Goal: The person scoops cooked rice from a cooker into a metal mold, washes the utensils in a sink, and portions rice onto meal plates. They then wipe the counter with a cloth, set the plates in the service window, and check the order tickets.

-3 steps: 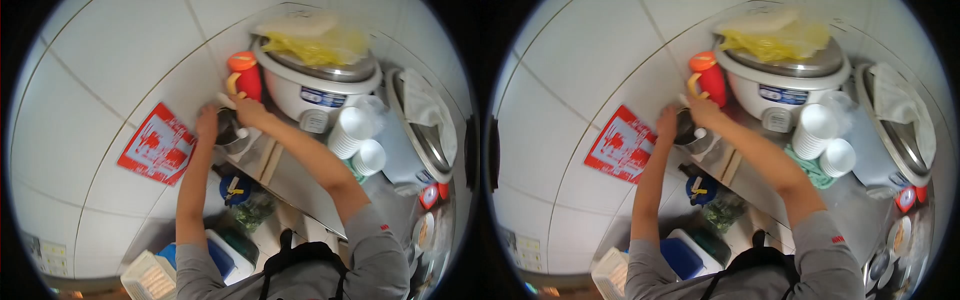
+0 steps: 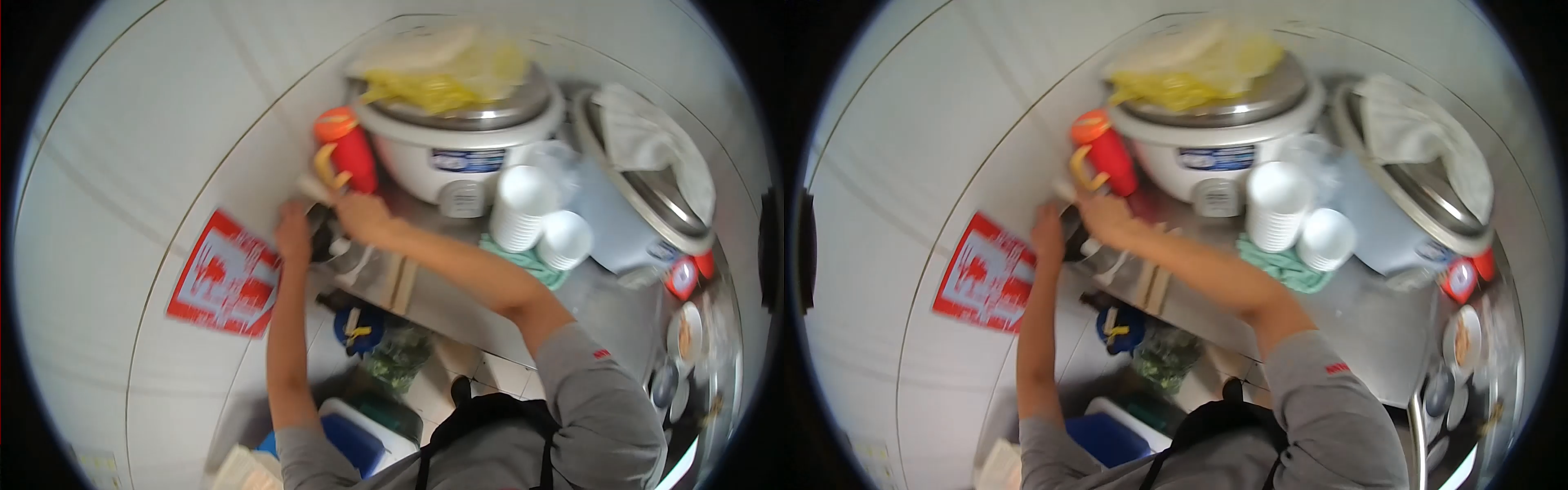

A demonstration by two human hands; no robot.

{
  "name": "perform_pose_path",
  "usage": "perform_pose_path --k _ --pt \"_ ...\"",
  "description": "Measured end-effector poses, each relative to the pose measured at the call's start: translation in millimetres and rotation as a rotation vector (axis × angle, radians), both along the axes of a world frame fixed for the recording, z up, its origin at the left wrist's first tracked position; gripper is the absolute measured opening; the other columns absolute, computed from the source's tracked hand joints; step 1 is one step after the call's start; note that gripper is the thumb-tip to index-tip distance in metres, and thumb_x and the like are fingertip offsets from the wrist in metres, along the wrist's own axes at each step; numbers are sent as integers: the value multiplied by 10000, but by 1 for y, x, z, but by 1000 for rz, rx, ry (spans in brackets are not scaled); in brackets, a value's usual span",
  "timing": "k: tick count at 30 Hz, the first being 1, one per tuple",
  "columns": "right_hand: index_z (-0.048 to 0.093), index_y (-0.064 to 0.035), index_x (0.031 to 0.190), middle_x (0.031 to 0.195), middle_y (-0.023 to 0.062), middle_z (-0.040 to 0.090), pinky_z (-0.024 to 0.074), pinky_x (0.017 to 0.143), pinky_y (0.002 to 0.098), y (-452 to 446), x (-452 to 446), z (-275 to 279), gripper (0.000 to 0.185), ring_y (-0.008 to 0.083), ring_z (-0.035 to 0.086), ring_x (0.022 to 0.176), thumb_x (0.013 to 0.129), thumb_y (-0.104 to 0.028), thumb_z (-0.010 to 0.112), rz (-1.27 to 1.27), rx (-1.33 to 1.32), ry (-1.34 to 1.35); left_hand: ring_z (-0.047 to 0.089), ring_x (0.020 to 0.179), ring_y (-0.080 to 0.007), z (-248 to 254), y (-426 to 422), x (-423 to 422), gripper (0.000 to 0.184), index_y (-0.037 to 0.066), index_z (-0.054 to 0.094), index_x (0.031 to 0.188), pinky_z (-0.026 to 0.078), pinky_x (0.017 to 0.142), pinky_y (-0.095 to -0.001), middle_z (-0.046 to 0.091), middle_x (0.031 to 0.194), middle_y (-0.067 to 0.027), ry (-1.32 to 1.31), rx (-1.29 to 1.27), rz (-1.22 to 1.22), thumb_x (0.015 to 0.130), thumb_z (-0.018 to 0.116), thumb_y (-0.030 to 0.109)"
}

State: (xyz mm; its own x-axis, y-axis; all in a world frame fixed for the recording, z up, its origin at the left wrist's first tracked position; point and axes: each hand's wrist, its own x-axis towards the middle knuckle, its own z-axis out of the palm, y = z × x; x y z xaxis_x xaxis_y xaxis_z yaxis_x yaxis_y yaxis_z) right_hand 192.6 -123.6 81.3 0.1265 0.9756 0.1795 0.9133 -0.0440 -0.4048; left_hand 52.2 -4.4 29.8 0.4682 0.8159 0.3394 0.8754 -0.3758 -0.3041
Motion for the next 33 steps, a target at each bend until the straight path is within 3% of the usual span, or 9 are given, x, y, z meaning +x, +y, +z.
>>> perform_pose_path --k 4,8,10,13,15,25,27,28,33 --pt "358 -45 1265 974 200 584 492 663 413 -105 53 39 542 357 597 801 788 -219 548 -134 353 42 524 1004 -207 -25 -21 5 488 178 391 1275 449 746 -347 495 1085 -62 89 236 -302 797 479 132" --pt "598 -53 786 828 146 604 474 666 416 -208 220 107 149 301 593 755 788 -178 517 -582 338 -188 459 1109 -243 -22 -20 -6 553 220 339 1322 422 781 -385 469 1153 -83 110 304 -527 795 459 101" --pt "617 -74 956 857 147 589 464 700 420 -265 312 128 212 309 580 802 800 -168 508 -797 599 -410 431 1147 -256 -17 -16 -9 576 243 324 1334 414 803 -396 459 1178 -88 109 290 -609 794 450 83" --pt "413 -244 1284 1090 217 493 392 867 466 -348 424 124 465 414 474 1011 830 -231 515 -931 118 -822 406 1172 -271 -18 -15 -10 604 280 330 1327 412 837 -410 453 1190 -89 121 250 -670 781 454 55" --pt "334 -295 1331 1093 204 515 364 863 485 -381 500 96 569 375 483 1015 806 -225 542 -814 13 -605 395 1183 -285 -16 -20 -9 629 302 329 1324 413 857 -414 448 1199 -96 129 187 -600 770 457 32" --pt "444 -133 1245 1002 184 585 408 828 413 -373 509 129 477 351 540 957 785 -205 549 -566 534 -438 381 1195 -303 -12 -31 -1 724 349 304 1325 492 799 -376 418 1237 -109 91 27 -475 735 440 -47" --pt "433 -71 1243 1101 184 561 405 851 378 -342 493 174 511 329 524 1033 776 -237 557 -354 651 -415 385 1193 -292 -1 -38 3 712 344 311 1323 487 807 -382 427 1224 -101 53 -39 -467 743 426 -51" --pt "459 -55 1225 1081 125 587 402 860 304 -319 443 199 453 204 557 974 808 -221 520 -341 630 -232 385 1195 -291 -4 -35 5 707 342 313 1322 484 810 -381 427 1225 -98 44 -15 -472 745 422 -51" --pt "516 -62 1164 1028 118 609 494 733 321 -144 482 193 444 197 588 888 735 -127 611 -266 632 52 398 1187 -305 -1 -21 13 645 216 355 1313 426 885 -382 437 1242 -127 -70 -56 -523 739 391 -76"
